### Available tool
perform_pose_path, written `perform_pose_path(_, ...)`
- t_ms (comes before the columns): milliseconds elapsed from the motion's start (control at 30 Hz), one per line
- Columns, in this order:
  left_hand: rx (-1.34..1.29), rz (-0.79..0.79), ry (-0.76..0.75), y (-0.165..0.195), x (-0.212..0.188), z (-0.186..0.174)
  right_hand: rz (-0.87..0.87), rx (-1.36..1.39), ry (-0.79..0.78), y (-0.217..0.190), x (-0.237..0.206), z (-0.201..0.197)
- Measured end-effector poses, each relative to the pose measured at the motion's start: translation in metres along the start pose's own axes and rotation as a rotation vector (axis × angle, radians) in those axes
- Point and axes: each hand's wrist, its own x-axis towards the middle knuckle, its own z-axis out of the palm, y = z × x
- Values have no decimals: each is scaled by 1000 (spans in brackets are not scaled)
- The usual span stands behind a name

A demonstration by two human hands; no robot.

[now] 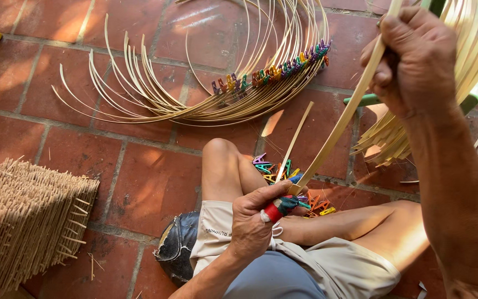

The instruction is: The person sits on a tiled floor and repeatedly joins thin bamboo strips into circular shapes. They apply glue to the ends of the strips, press them together, and secure the joints with colorful clothespins. Completed circles are placed on a growing stack to the left.

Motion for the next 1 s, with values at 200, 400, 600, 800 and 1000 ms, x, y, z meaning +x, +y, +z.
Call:
perform_pose_path(200,-33,-19,30,4,5,-2,-84,10,-120,28,-2,-6)
perform_pose_path(400,-68,-12,59,7,10,0,-69,21,-80,19,-3,2)
perform_pose_path(600,-7,35,62,8,12,1,-100,-11,-91,21,-1,1)
perform_pose_path(800,61,37,49,13,10,5,-79,-42,-207,9,-28,15)
perform_pose_path(1000,179,78,45,10,8,9,259,-264,-230,24,-129,53)
